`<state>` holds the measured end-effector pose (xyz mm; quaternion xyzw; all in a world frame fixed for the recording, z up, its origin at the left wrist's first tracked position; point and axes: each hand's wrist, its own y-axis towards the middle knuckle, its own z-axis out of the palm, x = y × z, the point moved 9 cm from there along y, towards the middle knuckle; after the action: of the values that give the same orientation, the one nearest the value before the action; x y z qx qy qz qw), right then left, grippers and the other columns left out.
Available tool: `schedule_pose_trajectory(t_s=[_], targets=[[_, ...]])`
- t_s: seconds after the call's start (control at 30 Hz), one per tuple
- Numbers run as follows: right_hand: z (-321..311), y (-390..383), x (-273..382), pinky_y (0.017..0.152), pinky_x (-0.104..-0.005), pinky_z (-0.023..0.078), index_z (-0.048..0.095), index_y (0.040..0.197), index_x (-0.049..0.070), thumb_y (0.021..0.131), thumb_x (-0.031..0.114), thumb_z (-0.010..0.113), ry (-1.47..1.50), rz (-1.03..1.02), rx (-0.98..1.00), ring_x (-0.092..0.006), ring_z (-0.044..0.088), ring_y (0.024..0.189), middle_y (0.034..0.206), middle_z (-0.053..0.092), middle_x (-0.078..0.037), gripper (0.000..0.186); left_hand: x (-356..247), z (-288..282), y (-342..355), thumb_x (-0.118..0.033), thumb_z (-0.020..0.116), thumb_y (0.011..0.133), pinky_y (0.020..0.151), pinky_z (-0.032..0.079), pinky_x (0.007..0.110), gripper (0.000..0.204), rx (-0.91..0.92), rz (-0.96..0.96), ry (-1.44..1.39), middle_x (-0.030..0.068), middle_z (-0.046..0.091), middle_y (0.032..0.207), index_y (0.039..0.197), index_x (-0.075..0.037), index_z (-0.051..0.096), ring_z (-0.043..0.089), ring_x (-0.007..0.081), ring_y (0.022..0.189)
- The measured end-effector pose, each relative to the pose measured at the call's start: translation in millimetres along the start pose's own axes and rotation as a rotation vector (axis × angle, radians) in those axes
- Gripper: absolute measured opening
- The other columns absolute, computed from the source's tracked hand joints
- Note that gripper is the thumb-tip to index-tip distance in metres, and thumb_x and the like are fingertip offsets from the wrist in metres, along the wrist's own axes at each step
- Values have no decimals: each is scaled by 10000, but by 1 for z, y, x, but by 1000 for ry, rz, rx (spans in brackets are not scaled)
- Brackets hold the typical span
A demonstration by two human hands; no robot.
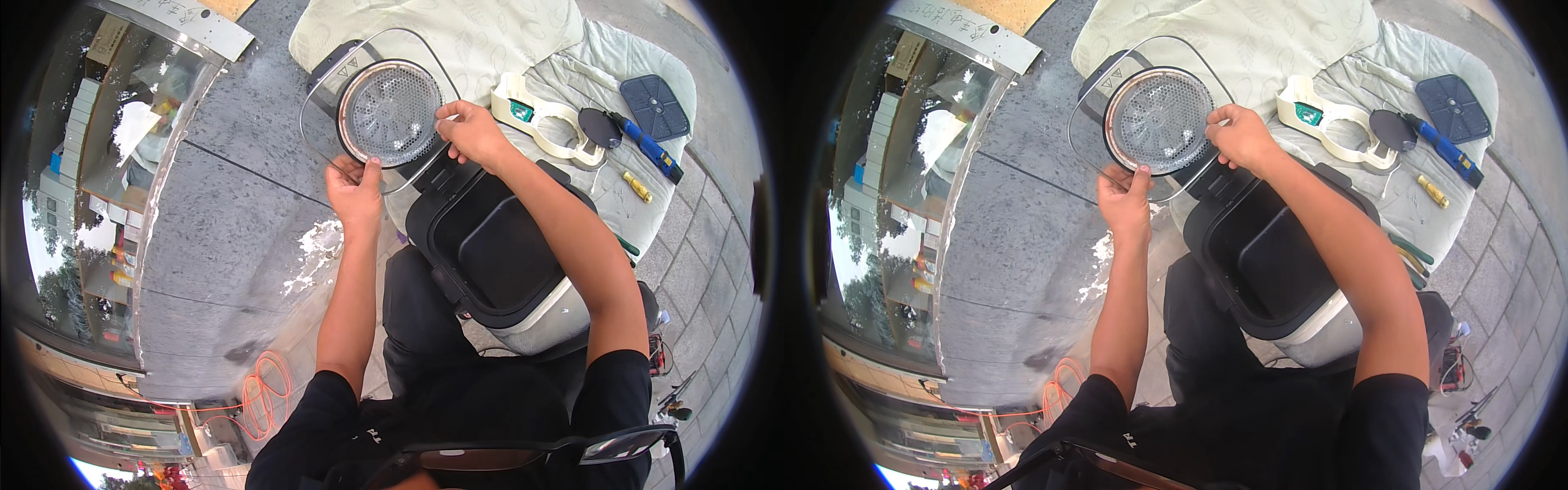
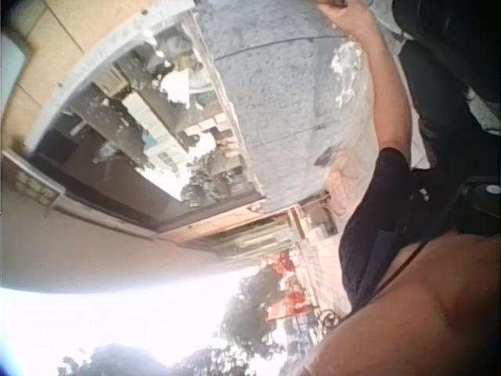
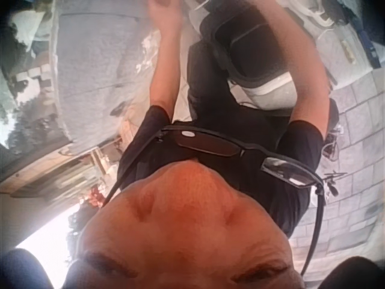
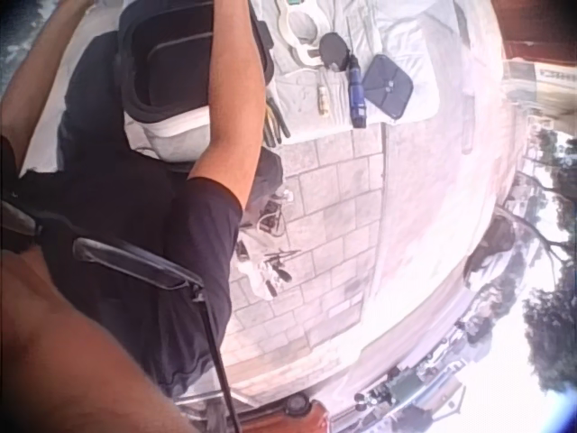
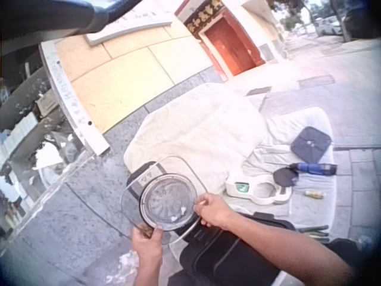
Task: The person disassembles a rice cooker, removes the inner pot and lid, and works on the internal wiring and control panel. They use a screwdriver and a soldering iron to adjust components and then reassemble the appliance.
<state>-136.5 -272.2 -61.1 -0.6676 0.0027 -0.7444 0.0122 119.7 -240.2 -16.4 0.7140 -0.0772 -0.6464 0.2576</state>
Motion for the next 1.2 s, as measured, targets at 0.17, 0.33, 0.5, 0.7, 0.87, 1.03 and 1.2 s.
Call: schedule_pose_trajectory(t_s=[0.17,0.33,0.5,0.7,0.87,1.03,1.2], targets=[[0,14,-2,536,-304,538,604,1258,-28,975,190,748,-54,-86,-89,-152,680,689,966,682,-102,386,1,6,-3,-45,807,926,718,516,259,298,-56,-29,-15,42,654,952,1102,-27,568,606,89,795],[-12,41,-33,531,-303,539,597,1229,-59,947,216,803,-228,-159,-230,-159,683,713,970,689,-116,444,11,0,0,-37,794,939,728,558,273,291,-42,-12,15,51,665,995,1126,-31,571,628,104,826],[-14,24,-23,865,-397,563,578,1321,-36,895,311,832,-308,-72,-229,-304,706,1007,1132,699,-197,606,14,-7,-4,-70,800,960,717,582,282,267,-41,-60,-37,45,664,998,1121,-38,590,640,102,828],[-27,11,1,1105,-448,512,486,1500,-14,855,373,854,-507,-116,-325,-429,580,1341,1512,454,-277,837,3,-1,-5,-87,814,957,686,520,245,259,-58,-32,-69,42,680,920,1081,-23,597,615,89,717],[-42,29,-12,1027,-417,555,658,1352,-39,858,350,842,-501,-148,-224,-378,709,1167,1284,704,-269,655,11,-1,-3,-93,803,969,680,553,253,243,-27,-19,-31,16,639,902,1056,-45,581,619,87,763],[-67,14,-2,948,-404,580,813,1095,16,893,280,785,-374,-201,-181,-315,755,1054,1062,797,-201,333,16,-3,-3,-122,808,975,720,592,267,258,-17,-49,-16,44,670,1000,1098,-31,601,636,96,840],[-108,-31,33,772,-328,581,798,1130,12,951,243,769,-270,-199,-213,-159,678,817,977,779,-84,294,16,-10,-3,-134,820,967,718,589,274,278,-13,-28,-3,39,669,1005,1098,-36,596,637,101,864]])
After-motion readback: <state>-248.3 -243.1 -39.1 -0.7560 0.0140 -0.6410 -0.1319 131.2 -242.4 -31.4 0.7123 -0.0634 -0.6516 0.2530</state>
